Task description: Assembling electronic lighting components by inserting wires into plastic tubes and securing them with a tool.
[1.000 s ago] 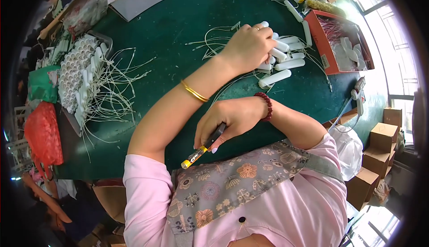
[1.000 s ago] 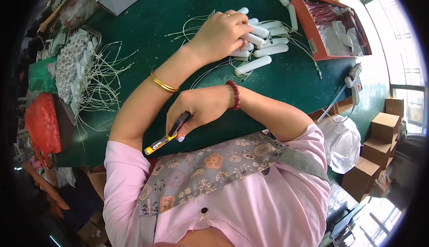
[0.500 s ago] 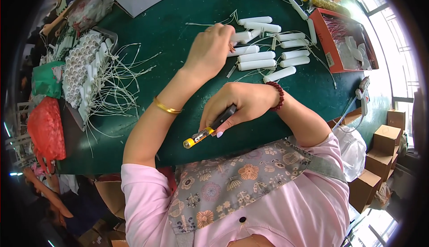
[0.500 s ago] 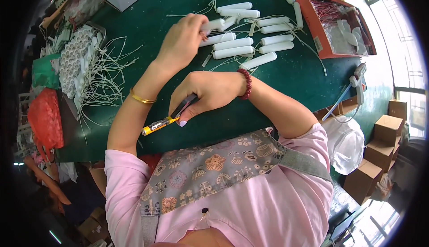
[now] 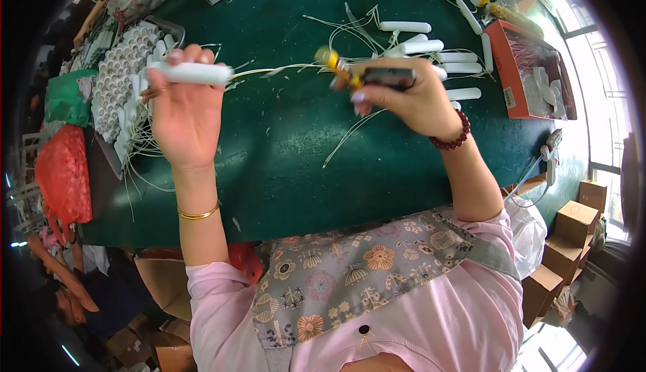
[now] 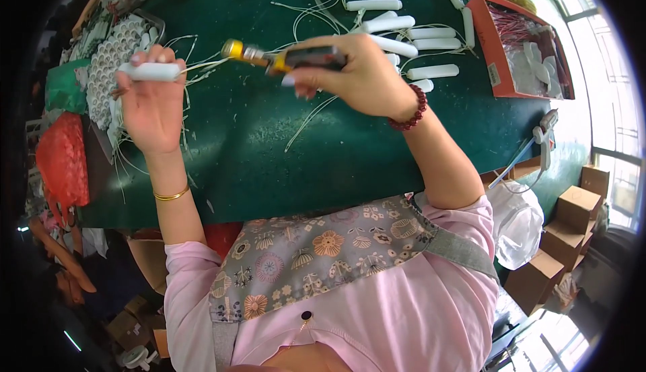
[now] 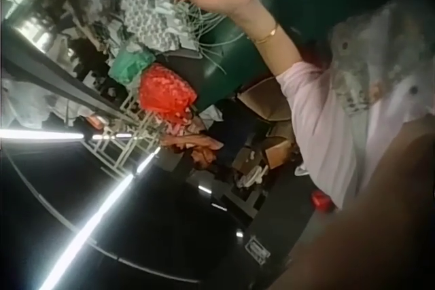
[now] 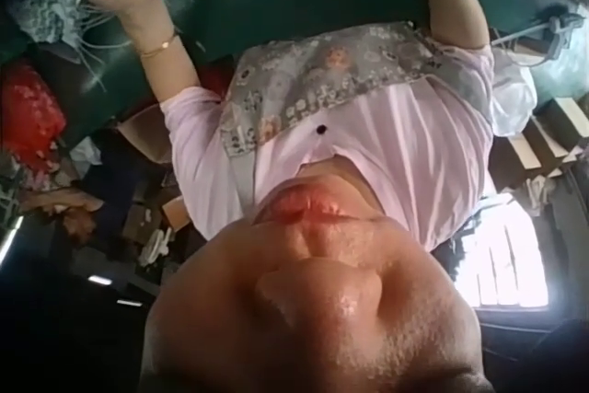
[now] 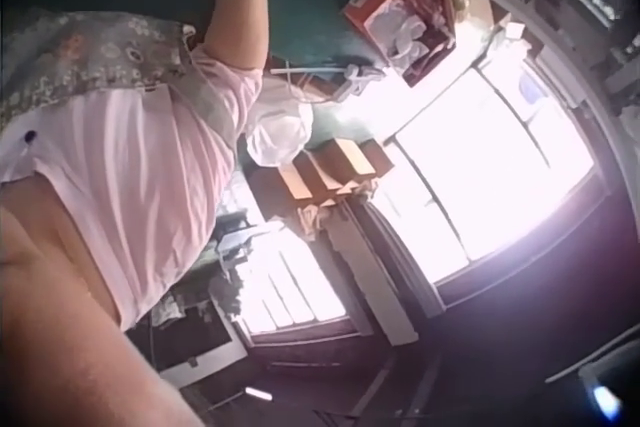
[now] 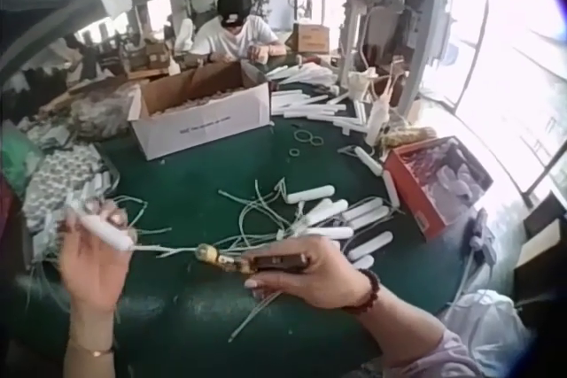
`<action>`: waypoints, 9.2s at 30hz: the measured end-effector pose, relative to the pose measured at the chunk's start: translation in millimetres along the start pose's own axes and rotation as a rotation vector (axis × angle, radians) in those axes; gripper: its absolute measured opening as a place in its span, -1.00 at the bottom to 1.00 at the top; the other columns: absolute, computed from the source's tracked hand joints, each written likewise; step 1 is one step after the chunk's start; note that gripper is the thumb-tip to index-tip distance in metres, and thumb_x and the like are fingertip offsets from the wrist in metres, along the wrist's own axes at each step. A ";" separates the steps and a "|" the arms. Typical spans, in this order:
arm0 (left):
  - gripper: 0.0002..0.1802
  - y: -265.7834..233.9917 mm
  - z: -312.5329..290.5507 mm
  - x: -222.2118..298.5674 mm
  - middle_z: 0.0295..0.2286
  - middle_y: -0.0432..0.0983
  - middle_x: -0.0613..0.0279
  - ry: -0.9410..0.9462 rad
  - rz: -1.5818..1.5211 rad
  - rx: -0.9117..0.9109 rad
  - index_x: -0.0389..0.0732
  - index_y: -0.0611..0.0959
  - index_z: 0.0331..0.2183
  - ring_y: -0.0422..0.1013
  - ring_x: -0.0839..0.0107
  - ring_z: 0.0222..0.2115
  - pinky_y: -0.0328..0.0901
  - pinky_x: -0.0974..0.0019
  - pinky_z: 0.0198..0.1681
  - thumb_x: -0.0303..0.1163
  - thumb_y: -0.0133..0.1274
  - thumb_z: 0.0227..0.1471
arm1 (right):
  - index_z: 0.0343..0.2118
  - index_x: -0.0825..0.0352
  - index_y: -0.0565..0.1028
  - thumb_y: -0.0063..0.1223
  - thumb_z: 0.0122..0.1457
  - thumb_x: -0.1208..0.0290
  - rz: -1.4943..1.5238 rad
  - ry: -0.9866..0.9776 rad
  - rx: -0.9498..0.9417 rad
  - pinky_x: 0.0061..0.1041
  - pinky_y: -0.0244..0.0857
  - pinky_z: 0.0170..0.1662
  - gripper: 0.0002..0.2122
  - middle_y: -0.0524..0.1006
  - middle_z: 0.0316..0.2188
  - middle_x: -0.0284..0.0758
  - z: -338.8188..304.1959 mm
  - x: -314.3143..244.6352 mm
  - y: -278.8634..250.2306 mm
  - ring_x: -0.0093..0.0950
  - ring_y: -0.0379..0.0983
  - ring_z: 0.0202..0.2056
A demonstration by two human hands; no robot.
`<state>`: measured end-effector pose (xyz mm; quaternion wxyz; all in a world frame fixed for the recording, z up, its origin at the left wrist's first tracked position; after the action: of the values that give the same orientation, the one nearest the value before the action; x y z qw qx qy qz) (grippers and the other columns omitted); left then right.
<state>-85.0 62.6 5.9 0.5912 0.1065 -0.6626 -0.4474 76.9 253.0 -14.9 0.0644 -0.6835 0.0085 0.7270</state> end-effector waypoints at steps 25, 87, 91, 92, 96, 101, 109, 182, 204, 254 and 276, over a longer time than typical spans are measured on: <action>-0.66 13.9 -55.7 -86.9 -0.36 0.55 0.07 -0.138 1.208 -0.508 -0.29 0.54 -0.10 0.45 0.21 -0.39 0.32 0.27 -0.29 -0.19 -0.03 0.32 | -0.03 0.32 0.62 0.13 0.01 0.72 -1.080 -0.604 0.253 -0.34 0.44 -0.02 -0.60 0.64 -0.10 -0.24 -10.3 -47.9 24.8 -0.25 0.59 -0.11; -0.79 89.2 -72.0 -49.8 -0.39 0.52 0.09 -0.052 1.982 -1.003 -0.23 0.60 -0.19 0.50 0.07 -0.36 0.36 0.11 -0.32 -0.45 0.03 0.10 | -0.19 0.38 0.60 0.34 0.07 0.53 -0.635 -0.316 -0.086 -0.52 0.42 -0.21 -0.77 0.61 -0.34 -0.28 -3.5 6.9 44.6 -0.43 0.53 -0.34; -0.58 67.6 -44.6 -21.3 -0.24 0.60 0.15 -0.298 1.699 -0.872 -0.30 0.56 0.05 0.54 0.43 -0.30 0.42 0.38 -0.23 -0.49 -0.04 0.13 | -0.18 0.35 0.62 0.29 0.11 0.55 -0.781 -0.285 -0.009 -0.51 0.43 -0.21 -0.81 0.62 -0.33 -0.26 1.1 9.3 -0.9 -0.41 0.56 -0.29; -0.58 81.7 -41.5 8.6 -0.21 0.59 0.15 -0.128 1.529 -0.742 -0.35 0.54 0.07 0.52 0.45 -0.25 0.40 0.44 -0.21 -0.46 -0.07 0.20 | -0.16 0.33 0.62 0.25 0.15 0.55 -0.768 -0.317 0.082 -0.53 0.42 -0.19 -0.81 0.62 -0.32 -0.27 2.1 2.0 -16.9 -0.42 0.56 -0.29; -0.57 86.9 -28.6 75.9 -0.44 0.25 0.33 -0.279 0.357 -0.531 -0.42 0.30 0.12 0.20 0.52 -0.54 0.15 0.48 -0.48 -0.42 -0.13 0.30 | 0.00 0.31 0.58 0.15 0.26 0.51 -0.519 -0.326 0.148 -0.60 0.38 -0.07 -0.75 0.62 -0.24 -0.33 6.5 -6.6 -31.6 -0.52 0.53 -0.24; -0.79 94.6 -25.7 75.3 -0.47 0.24 0.27 -0.552 -0.535 -0.496 -0.39 0.33 -0.13 0.23 0.43 -0.55 0.14 0.42 -0.47 -0.56 -0.15 0.19 | 0.09 0.43 0.49 0.20 0.26 0.20 0.035 -0.309 -0.135 -0.47 0.39 0.03 -0.54 0.49 0.12 -0.18 7.7 0.6 13.0 -0.52 0.48 -0.08; -0.75 56.7 -26.5 2.5 -0.47 0.20 0.32 -0.295 -0.124 -0.316 -0.29 0.37 -0.07 0.13 0.49 -0.53 0.09 0.38 -0.42 -0.40 -0.11 0.25 | -0.34 0.37 0.65 0.28 0.06 0.52 -0.756 -0.443 -0.258 -0.23 0.28 0.18 -0.90 0.48 0.14 -0.20 0.8 11.6 47.6 -0.23 0.42 0.09; -0.73 -55.9 -14.4 -36.2 -0.30 0.60 0.22 -0.055 0.855 0.057 -0.12 0.42 -0.53 0.38 0.72 -0.45 0.07 0.60 -0.55 -0.56 0.21 0.01 | -0.27 0.42 0.67 0.29 -0.02 0.60 -0.561 -0.781 0.309 -0.46 0.41 -0.14 -0.80 0.61 -0.12 -0.13 -37.7 -79.1 -1.1 -0.35 0.57 -0.20; -0.65 42.7 -47.0 -24.7 -0.22 0.46 -0.01 -0.394 -0.068 -0.318 -0.20 0.45 -0.17 0.36 0.37 -0.43 0.27 0.28 -0.31 -0.09 -0.17 0.37 | -0.32 0.37 0.64 0.35 -0.06 0.52 -0.507 -0.432 -0.367 -0.10 0.15 0.25 -0.79 0.45 0.16 -0.07 -17.9 -22.5 90.3 -0.02 0.32 0.22; -0.79 30.0 -14.8 -0.7 -0.34 0.62 0.17 -0.005 0.902 -0.387 -0.32 0.62 -0.18 0.57 0.45 -0.33 0.43 0.40 -0.31 -0.52 0.22 0.11 | -0.07 0.49 0.59 0.13 0.29 0.46 -0.055 -0.028 0.321 -0.63 0.44 -0.25 -0.77 0.65 -0.40 -0.31 8.6 23.5 -38.3 -0.64 0.51 -0.43; -0.67 19.2 -49.4 -79.8 -0.31 0.58 -0.04 -0.002 1.316 -0.505 -0.29 0.58 -0.10 0.52 0.08 -0.40 0.38 0.22 -0.33 -0.24 0.11 0.24 | -0.08 0.22 0.66 0.15 0.00 0.66 -1.221 -0.620 0.370 -0.40 0.43 -0.12 -0.62 0.67 -0.26 -0.25 -13.4 -48.5 9.1 -0.30 0.60 -0.24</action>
<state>-12.0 104.1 -40.1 0.7451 -0.4573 -0.4658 -0.1370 92.0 238.7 31.7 0.5752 -0.3057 -0.2715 0.7085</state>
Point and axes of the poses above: each hand's wrist, its own z-axis towards the middle knuckle, its own y-axis out of the palm, x = y × z, the point moved 10 cm from there along z, towards the middle knuckle
